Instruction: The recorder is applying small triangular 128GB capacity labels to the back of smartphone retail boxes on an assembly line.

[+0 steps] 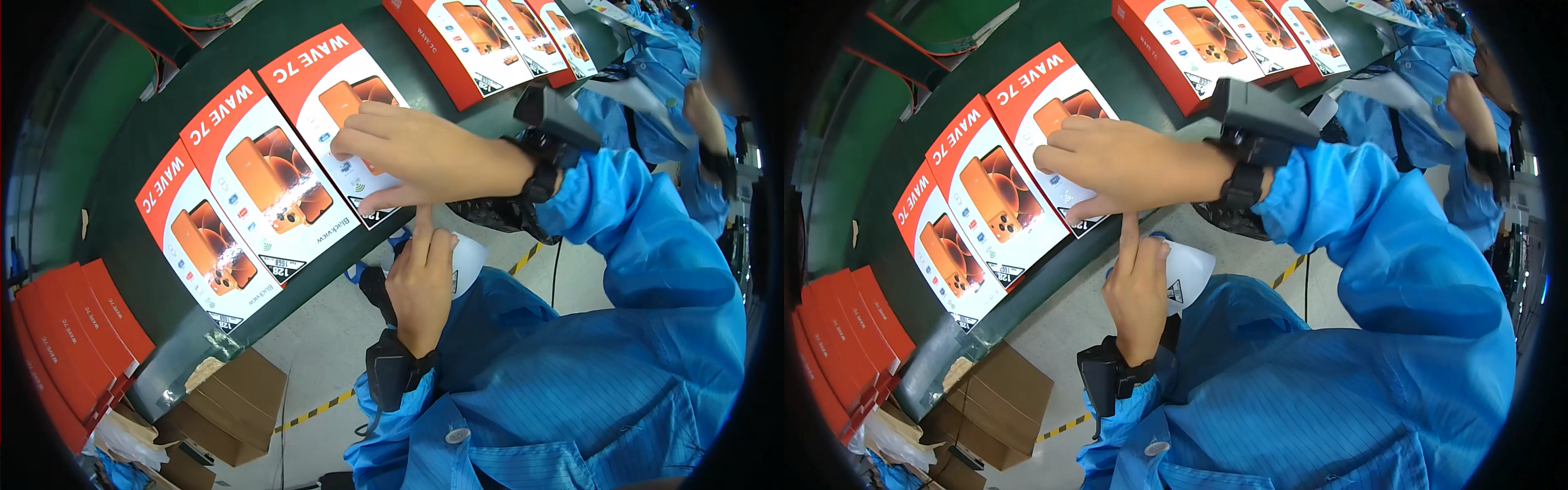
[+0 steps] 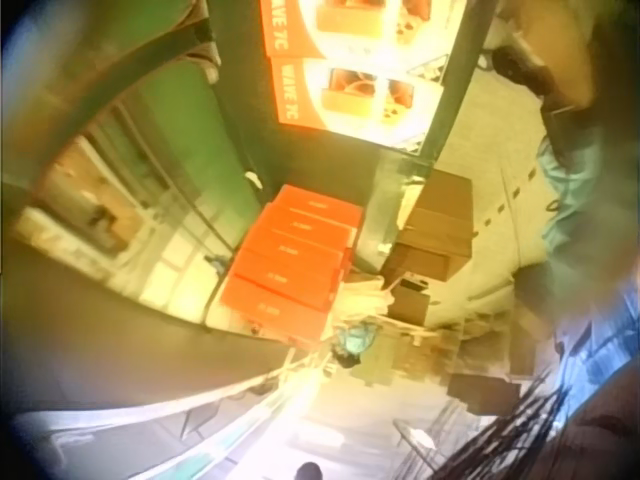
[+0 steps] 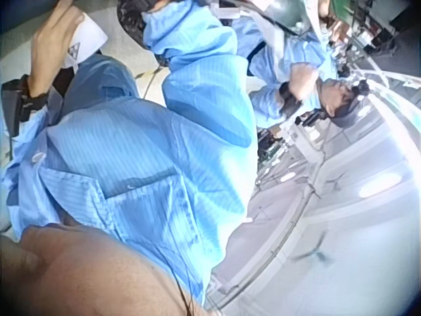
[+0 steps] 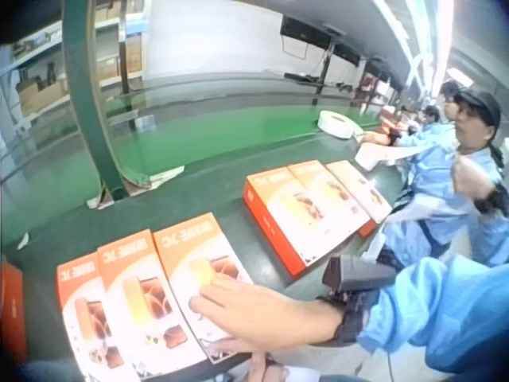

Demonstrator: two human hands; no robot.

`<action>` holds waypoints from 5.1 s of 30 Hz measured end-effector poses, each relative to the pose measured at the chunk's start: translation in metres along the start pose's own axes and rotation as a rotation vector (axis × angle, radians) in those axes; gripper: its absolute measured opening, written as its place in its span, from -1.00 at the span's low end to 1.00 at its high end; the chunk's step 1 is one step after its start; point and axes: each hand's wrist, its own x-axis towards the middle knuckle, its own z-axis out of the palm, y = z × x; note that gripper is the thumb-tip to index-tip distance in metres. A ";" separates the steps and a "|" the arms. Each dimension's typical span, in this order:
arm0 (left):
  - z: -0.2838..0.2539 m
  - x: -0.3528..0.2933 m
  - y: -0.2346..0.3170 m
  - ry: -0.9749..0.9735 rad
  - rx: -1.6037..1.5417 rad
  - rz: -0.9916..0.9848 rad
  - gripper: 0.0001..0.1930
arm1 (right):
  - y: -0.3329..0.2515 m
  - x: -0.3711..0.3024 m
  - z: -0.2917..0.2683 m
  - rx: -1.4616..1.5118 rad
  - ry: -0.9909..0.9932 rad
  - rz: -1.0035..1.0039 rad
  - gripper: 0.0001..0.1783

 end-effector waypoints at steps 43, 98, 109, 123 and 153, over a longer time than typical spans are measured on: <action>-0.118 -0.057 -0.206 0.354 -0.534 -0.442 -0.73 | -0.027 -0.020 0.123 -0.110 0.626 0.350 -0.45; -0.468 -0.197 -0.415 1.044 -0.789 -0.608 -0.40 | -0.198 0.287 0.243 1.479 -0.272 0.585 -0.22; -0.323 -0.052 -0.200 0.426 -0.375 -0.205 -0.40 | -0.039 0.051 0.193 1.035 0.142 0.199 -0.68; -0.253 0.041 -0.096 0.113 -0.264 0.076 -0.41 | 0.022 0.031 0.128 0.613 0.529 0.694 -0.32; -0.267 0.033 -0.065 0.105 -0.171 0.228 -0.42 | -0.095 0.103 0.001 1.555 0.312 0.015 -0.29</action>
